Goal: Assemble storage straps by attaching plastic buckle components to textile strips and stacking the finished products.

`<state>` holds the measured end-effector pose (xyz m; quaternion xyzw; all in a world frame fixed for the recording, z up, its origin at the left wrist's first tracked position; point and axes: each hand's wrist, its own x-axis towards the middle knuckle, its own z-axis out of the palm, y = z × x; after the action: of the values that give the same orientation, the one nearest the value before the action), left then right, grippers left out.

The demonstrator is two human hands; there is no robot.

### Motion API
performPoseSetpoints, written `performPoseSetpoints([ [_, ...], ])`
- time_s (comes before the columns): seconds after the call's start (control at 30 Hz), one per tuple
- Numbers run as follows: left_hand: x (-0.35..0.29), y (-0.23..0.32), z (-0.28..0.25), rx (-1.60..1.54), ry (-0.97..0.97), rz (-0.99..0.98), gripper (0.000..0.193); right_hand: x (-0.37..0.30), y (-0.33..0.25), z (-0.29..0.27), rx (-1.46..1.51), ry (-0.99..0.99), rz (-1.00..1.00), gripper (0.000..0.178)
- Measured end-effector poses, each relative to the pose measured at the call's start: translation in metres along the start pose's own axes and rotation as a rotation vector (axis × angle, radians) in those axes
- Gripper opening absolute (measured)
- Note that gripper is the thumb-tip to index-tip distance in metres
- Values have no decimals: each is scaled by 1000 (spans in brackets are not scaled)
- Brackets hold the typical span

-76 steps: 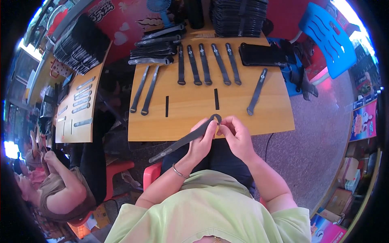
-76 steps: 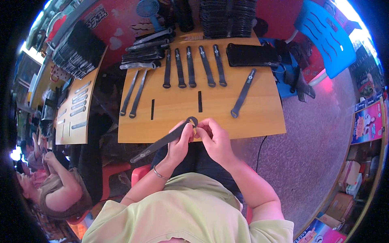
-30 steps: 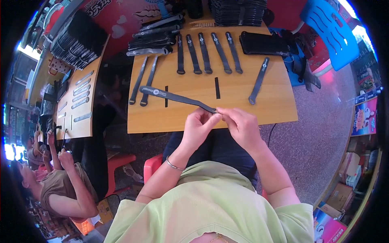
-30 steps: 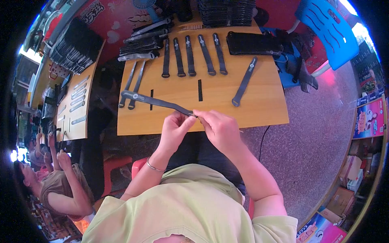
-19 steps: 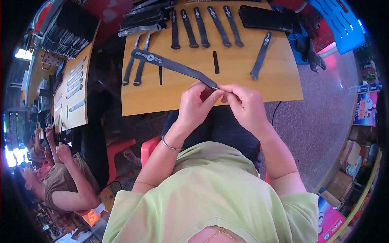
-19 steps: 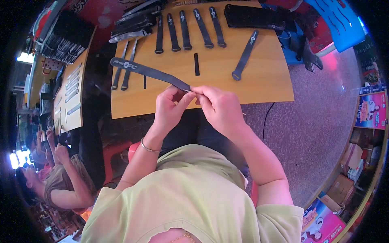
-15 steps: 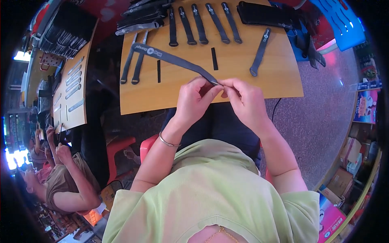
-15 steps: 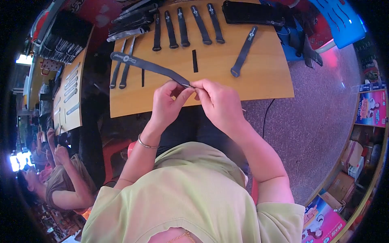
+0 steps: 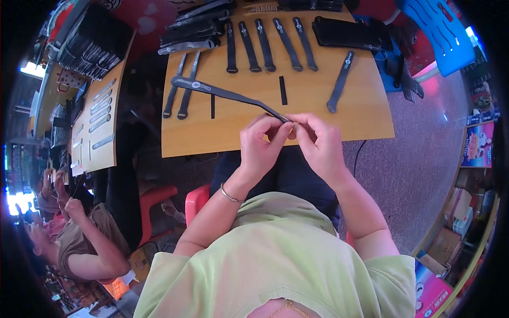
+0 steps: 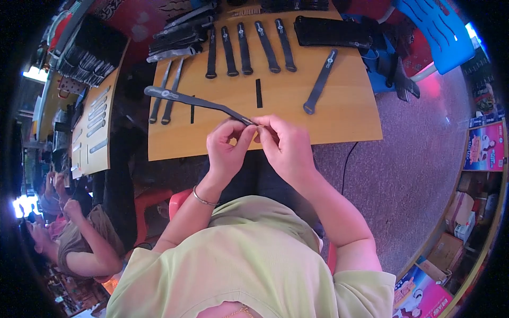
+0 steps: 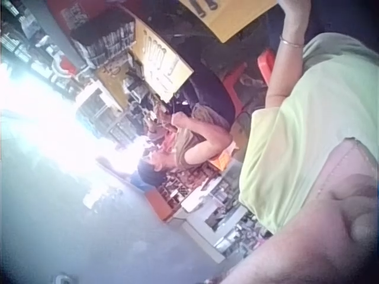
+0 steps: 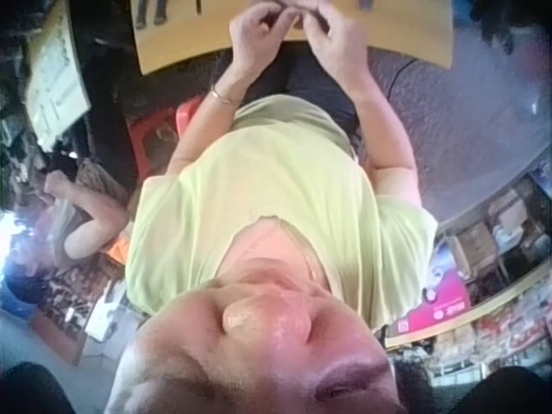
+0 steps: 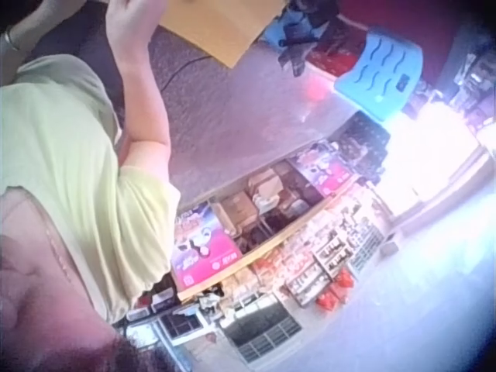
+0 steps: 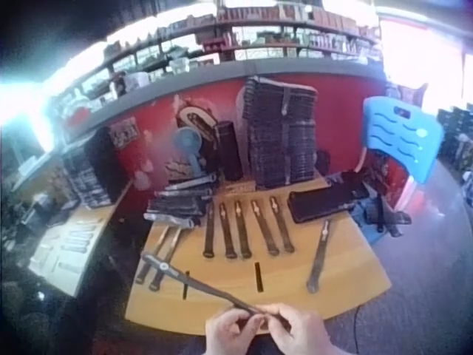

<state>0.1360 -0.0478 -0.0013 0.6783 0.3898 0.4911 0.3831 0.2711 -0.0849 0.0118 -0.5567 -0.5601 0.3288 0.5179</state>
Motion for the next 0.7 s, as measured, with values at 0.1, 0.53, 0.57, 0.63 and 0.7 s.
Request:
performPoseSetpoints([
  [0.1,-1,-4,-4,-19,-21,10,8,-3,1,0,21,2,-54,15],
  [0.53,-4,-11,-11,46,-151,19,16,2,-9,-18,-221,-212,31,12],
  [0.57,-3,-11,-13,46,-153,19,16,2,-8,-19,-220,-210,32,12],
  [0.63,-1,-9,-17,-10,-244,-71,16,3,-5,-19,-108,-239,156,12],
  [0.7,2,-6,-19,-20,-258,-70,17,2,-3,-18,-60,-207,143,12],
])
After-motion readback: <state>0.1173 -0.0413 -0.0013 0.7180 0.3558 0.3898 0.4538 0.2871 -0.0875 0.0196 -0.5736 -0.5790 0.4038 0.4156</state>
